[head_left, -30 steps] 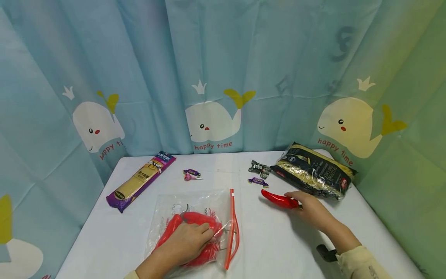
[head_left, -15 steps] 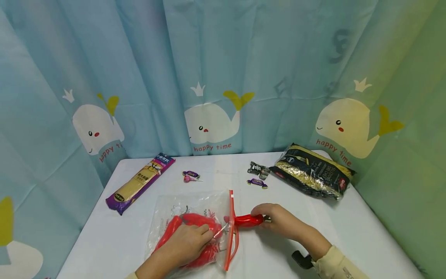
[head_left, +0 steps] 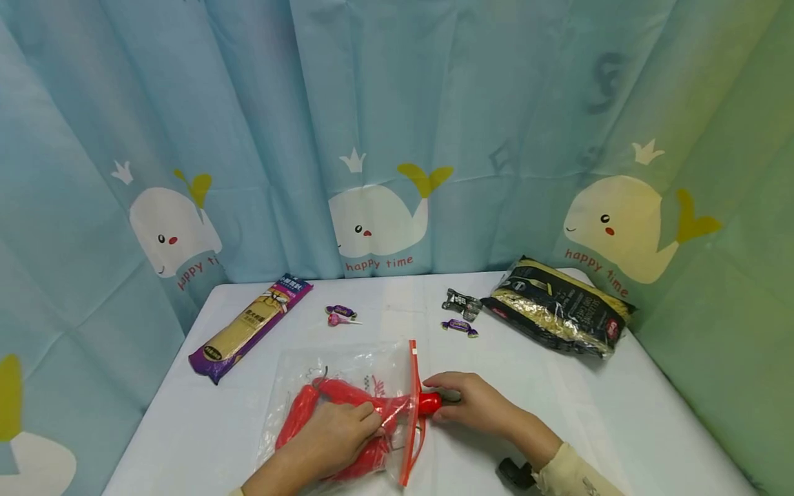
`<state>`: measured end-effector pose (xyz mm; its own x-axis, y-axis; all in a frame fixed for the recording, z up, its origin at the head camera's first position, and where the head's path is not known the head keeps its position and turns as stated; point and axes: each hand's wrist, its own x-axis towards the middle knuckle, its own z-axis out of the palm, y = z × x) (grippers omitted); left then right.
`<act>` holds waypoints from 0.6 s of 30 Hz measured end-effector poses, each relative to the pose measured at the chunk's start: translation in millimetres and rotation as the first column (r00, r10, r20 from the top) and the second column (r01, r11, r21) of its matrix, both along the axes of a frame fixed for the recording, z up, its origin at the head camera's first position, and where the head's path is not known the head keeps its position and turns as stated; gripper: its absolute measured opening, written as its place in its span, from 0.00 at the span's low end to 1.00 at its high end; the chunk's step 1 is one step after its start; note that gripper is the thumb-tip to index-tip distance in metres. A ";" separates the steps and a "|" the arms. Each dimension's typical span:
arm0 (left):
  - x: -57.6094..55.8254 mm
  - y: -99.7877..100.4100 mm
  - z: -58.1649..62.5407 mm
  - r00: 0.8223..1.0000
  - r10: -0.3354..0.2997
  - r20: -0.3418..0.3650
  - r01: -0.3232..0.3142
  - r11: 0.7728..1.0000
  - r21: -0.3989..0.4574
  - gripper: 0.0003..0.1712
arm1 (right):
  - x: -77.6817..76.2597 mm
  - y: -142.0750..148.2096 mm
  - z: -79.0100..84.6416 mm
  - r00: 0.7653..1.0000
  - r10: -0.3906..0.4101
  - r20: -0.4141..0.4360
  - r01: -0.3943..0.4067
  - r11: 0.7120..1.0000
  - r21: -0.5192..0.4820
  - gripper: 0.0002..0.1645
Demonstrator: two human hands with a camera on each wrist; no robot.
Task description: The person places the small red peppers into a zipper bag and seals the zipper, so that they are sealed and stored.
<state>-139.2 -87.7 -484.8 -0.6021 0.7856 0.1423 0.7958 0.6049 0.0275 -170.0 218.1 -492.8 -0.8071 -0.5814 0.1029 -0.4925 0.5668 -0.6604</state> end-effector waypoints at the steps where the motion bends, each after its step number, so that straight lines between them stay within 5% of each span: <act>1: 0.0 0.0 0.0 1.000 0.002 0.010 -0.002 1.000 0.001 0.14 | 1.0 4.5 0.9 1.000 -0.019 0.019 0.019 1.000 0.001 0.28; 8: -0.7 -1.6 0.3 1.000 0.001 0.019 -0.001 1.000 0.004 0.12 | 5.9 35.3 5.9 0.982 -0.074 0.171 0.070 0.997 0.027 0.19; 18: 0.0 -1.9 2.9 0.998 0.008 0.057 -0.008 1.000 0.004 0.12 | 20.4 39.3 8.7 0.888 0.130 0.442 -0.142 0.990 -0.006 0.15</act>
<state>-139.2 -89.6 -482.0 -0.6155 0.7804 0.1104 0.7881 0.6109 0.0751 -149.6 257.4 -484.1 -0.6792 -0.6862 -0.2605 -0.2283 0.5348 -0.8135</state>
